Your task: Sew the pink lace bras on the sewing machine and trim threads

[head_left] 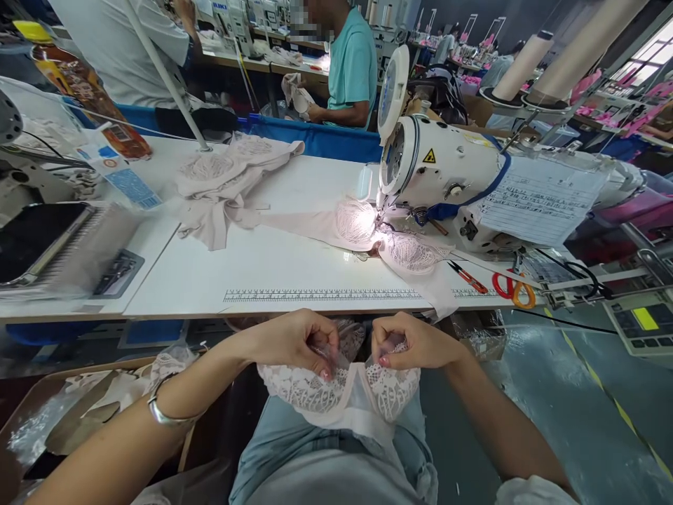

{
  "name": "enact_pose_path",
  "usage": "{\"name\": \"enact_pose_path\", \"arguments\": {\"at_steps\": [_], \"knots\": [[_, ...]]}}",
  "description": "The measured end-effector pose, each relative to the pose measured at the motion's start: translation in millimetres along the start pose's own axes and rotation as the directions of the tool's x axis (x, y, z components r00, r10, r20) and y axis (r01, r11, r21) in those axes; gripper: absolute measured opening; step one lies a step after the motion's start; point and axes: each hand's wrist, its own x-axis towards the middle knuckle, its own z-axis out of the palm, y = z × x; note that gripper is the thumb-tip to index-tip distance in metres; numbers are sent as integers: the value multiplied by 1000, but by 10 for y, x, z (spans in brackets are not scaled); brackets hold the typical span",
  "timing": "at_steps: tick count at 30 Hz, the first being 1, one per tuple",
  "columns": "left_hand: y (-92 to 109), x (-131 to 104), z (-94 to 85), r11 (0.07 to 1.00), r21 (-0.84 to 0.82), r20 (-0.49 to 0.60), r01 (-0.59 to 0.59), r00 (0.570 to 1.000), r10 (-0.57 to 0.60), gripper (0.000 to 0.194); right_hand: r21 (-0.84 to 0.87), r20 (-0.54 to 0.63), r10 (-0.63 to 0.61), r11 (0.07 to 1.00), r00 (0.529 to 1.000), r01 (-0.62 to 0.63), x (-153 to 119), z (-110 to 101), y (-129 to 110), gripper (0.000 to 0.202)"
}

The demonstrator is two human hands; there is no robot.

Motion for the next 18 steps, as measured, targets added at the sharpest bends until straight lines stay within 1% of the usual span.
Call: {"name": "enact_pose_path", "arguments": {"at_steps": [2,4,5,7,8,10,13,15,16,18], "knots": [[0,10,13,999,41,20,34,999,-35,28,11,-6,-23,1000,1000,23,0,4,-7,26],[-11,33,26,998,46,38,47,998,-49,25,20,-5,-38,999,999,39,2,8,-14,25],[-19,46,30,999,39,39,32,999,-34,21,21,-7,-41,999,999,41,3,9,-16,25],[-31,72,38,998,49,25,-39,999,38,12,17,-13,-40,999,999,40,5,11,-17,26],[-35,81,43,995,66,15,-76,997,75,11,16,-15,-38,999,999,39,5,12,-16,27],[-35,88,61,983,142,-20,-119,992,123,12,10,-20,-41,999,999,41,3,11,-9,27],[-30,76,114,959,267,-70,-100,990,122,19,19,-38,-42,999,998,43,-3,-3,2,27],[-25,67,154,954,286,-83,-88,990,116,25,43,-43,0,999,999,2,-5,-16,3,23],[-21,64,171,959,271,-79,-81,991,106,26,47,-25,44,998,999,-43,-3,-21,3,22],[-11,62,192,978,204,-57,-51,996,63,25,-10,45,139,990,989,-138,7,-24,2,32]]}}
